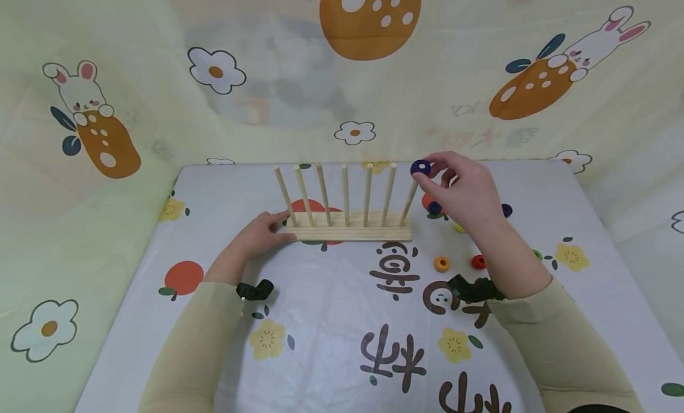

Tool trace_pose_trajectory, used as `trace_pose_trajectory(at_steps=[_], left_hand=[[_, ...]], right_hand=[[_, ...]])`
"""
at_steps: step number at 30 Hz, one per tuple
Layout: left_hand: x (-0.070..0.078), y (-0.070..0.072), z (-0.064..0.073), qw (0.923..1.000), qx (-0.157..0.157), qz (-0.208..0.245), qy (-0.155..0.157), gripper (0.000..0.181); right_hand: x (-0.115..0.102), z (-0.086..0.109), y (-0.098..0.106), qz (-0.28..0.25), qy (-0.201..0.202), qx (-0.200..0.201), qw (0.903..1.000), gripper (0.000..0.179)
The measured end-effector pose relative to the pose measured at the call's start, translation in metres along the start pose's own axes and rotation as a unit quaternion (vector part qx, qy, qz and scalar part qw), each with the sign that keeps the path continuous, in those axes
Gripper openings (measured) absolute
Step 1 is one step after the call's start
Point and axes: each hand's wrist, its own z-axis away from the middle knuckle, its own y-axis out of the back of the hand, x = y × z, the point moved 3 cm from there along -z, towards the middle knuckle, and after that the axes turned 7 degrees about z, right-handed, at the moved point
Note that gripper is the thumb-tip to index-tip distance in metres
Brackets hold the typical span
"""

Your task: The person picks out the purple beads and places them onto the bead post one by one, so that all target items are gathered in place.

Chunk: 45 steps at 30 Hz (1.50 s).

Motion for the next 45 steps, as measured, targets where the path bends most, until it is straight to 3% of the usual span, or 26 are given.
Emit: trace_pose_trajectory(at_steps=[9,45], left_hand=[[-0.0002,0.0005,0.0,0.9999,0.001,-0.002,-0.011,0.078],[-0.0021,-0.0012,-0.0017,0.9999,0.006,-0.002,-0.008,0.077]], right_hand=[[0.0006,0.001,-0.0002,0.002,-0.003,0.0,1.0,0.048],[0.0053,0.0001,0.005,0.008,-0.005,0.001,1.0,0.052]])
